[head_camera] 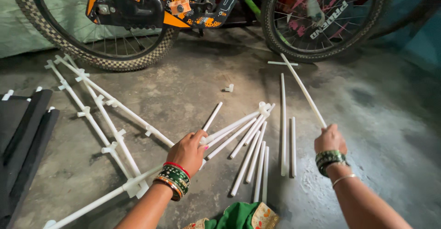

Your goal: The person assembles white plastic rods and T-shaped connectors by hand, inserting connectors into rod ends to form longer linear assemblies. They repeatedly pick up rods and connectors from the floor, join them, and place completed sections aside.

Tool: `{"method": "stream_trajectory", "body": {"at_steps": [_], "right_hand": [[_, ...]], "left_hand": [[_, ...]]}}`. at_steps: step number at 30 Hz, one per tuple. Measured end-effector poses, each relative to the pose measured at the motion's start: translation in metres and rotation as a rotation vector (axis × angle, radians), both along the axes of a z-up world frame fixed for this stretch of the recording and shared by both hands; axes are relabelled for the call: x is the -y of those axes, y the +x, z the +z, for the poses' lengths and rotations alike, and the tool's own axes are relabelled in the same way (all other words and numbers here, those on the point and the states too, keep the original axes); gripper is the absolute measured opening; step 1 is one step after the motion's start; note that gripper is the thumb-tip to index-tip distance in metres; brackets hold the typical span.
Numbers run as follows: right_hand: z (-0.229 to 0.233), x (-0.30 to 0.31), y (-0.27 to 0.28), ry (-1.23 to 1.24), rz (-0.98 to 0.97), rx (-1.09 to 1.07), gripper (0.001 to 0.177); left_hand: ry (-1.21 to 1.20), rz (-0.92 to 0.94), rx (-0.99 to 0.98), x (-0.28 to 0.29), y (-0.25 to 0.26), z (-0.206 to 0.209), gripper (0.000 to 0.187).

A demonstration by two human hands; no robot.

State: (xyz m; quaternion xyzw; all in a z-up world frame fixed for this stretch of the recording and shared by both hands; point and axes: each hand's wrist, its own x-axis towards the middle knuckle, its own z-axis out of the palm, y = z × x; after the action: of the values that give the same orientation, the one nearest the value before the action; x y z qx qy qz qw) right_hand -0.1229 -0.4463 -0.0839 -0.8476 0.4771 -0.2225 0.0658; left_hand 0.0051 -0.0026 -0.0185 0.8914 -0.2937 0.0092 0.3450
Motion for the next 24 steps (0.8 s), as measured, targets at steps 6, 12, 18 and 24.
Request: {"method": "stream_trajectory", "body": {"at_steps": [6,12,18,24], "right_hand": [[0.038,0.055,0.058,-0.146,0.066,-0.094,0.024],[0.078,0.073,0.084,-0.193,0.063,-0.274,0.022],[0.125,0.062,0.059,-0.224,0.074,-0.504,0.032],[0.154,0.058,0.005,-0.143,0.066,-0.441,0.035]], "left_hand": [[0.01,-0.001,0.021,0.003,0.004,-0.008,0.025],[0.0,0.004,-0.009,0.002,0.008,-0.013,0.024],[0.01,0.007,0.032,0.003,0.008,-0.014,0.024],[-0.024,0.014,0.047,0.003,0.007,-0.01,0.026]]}}
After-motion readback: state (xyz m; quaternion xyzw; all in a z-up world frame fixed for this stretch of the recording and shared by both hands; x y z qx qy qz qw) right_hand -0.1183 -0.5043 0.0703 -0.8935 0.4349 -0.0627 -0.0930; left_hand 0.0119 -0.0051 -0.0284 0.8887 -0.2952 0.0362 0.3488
